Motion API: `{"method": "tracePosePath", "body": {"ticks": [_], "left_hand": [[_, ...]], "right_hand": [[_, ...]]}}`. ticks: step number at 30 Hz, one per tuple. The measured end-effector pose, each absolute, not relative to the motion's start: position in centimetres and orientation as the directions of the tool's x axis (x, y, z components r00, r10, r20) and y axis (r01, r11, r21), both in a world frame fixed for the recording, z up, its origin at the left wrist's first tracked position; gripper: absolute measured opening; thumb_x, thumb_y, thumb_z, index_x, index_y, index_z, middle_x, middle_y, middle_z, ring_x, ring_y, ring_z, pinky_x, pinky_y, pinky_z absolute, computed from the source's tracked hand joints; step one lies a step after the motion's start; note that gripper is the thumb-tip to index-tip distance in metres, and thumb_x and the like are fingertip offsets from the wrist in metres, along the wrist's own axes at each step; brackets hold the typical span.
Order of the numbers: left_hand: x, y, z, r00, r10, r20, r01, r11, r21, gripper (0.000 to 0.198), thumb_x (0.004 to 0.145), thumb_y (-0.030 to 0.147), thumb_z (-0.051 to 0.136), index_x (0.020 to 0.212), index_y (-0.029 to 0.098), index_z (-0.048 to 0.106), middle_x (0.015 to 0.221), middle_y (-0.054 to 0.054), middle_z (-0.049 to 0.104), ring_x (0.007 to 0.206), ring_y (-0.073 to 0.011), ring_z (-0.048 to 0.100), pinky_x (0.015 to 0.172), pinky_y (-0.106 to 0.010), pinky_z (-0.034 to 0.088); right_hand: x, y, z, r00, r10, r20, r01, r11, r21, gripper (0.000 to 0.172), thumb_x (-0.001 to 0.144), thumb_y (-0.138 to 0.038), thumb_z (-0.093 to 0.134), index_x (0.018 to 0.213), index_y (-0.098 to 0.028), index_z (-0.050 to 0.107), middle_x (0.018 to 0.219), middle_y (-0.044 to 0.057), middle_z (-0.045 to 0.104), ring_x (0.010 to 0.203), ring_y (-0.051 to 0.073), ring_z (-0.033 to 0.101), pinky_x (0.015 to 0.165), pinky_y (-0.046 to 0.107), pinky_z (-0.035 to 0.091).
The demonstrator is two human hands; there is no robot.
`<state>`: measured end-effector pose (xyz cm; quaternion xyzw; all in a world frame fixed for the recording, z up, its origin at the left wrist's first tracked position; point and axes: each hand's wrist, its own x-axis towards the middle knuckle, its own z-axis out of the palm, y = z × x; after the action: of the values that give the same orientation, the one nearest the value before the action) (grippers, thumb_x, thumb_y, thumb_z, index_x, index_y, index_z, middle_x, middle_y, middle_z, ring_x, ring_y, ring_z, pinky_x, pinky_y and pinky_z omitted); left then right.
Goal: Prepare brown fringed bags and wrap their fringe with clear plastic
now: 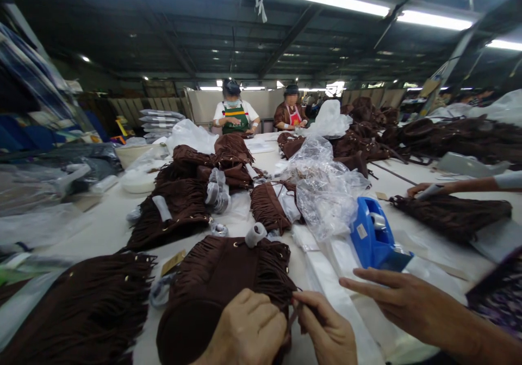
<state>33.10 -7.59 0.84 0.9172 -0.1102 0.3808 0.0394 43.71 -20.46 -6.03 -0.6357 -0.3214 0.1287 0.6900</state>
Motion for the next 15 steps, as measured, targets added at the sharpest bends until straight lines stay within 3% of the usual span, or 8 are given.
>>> {"method": "tracePosePath", "body": {"ticks": [2, 5, 7, 10, 13, 15], "left_hand": [[32.9, -7.3, 0.9, 0.668, -0.222, 0.71, -0.324, -0.946, 0.01, 0.028, 0.094, 0.016, 0.039, 0.07, 0.015, 0.053, 0.062, 0.001, 0.062, 0.061, -0.0119, 0.058, 0.053, -0.026, 0.037], [32.6, -6.7, 1.2, 0.7, -0.198, 0.686, -0.414, -0.895, 0.164, 0.031, 0.097, 0.02, 0.035, 0.072, 0.015, 0.052, 0.067, 0.0, 0.064, 0.068, -0.0107, 0.061, 0.059, -0.024, 0.04], [32.3, -6.2, 1.2, 0.729, -0.197, 0.656, -0.473, -0.837, 0.275, 0.031, 0.099, 0.023, 0.032, 0.077, 0.016, 0.052, 0.07, 0.0, 0.066, 0.072, -0.0099, 0.062, 0.066, -0.023, 0.042], [32.0, -5.7, 1.2, 0.723, -0.216, 0.656, -0.517, -0.8, 0.306, 0.025, 0.097, 0.024, 0.039, 0.075, 0.019, 0.05, 0.073, 0.004, 0.066, 0.071, -0.009, 0.062, 0.065, -0.023, 0.041], [32.1, -5.9, 1.7, 0.817, -0.128, 0.562, -0.36, -0.874, 0.325, 0.012, 0.08, 0.025, 0.062, 0.079, 0.021, 0.05, 0.088, 0.002, 0.065, 0.071, -0.0117, 0.061, 0.058, -0.022, 0.041], [32.6, -6.6, 2.2, 0.911, 0.017, 0.412, -0.121, -0.944, 0.307, 0.028, 0.067, 0.017, 0.068, 0.089, 0.019, 0.052, 0.098, -0.003, 0.063, 0.074, -0.0166, 0.061, 0.058, -0.025, 0.044]], "right_hand": [[43.8, -20.3, -6.6, 0.768, 0.576, 0.278, 0.26, 0.116, -0.959, 0.012, 0.079, -0.029, 0.062, 0.086, -0.027, 0.072, 0.073, 0.0, 0.065, 0.057, 0.011, 0.057, 0.053, 0.019, 0.047], [44.1, -19.9, -6.9, 0.811, 0.522, 0.263, 0.283, 0.044, -0.958, 0.015, 0.078, -0.034, 0.062, 0.083, -0.025, 0.072, 0.077, 0.003, 0.067, 0.067, 0.015, 0.06, 0.06, 0.021, 0.049], [44.4, -19.8, -6.7, 0.841, 0.517, 0.158, 0.179, 0.009, -0.984, 0.019, 0.078, -0.039, 0.062, 0.08, -0.023, 0.072, 0.068, 0.002, 0.065, 0.06, 0.014, 0.057, 0.054, 0.021, 0.047], [44.3, -19.7, -6.0, 0.804, 0.593, 0.045, 0.02, 0.048, -0.999, 0.022, 0.071, -0.041, 0.07, 0.08, -0.022, 0.072, 0.062, 0.0, 0.063, 0.052, 0.012, 0.051, 0.048, 0.021, 0.044], [43.0, -20.1, -5.2, 0.793, 0.606, 0.058, -0.037, 0.144, -0.989, 0.023, 0.068, -0.039, 0.074, 0.085, -0.025, 0.072, 0.069, 0.0, 0.066, 0.056, 0.012, 0.056, 0.051, 0.02, 0.046], [42.6, -21.0, -4.8, 0.806, 0.581, 0.116, 0.012, 0.179, -0.984, 0.021, 0.07, -0.038, 0.072, 0.088, -0.026, 0.072, 0.077, 0.002, 0.069, 0.067, 0.015, 0.062, 0.059, 0.022, 0.05]]}}
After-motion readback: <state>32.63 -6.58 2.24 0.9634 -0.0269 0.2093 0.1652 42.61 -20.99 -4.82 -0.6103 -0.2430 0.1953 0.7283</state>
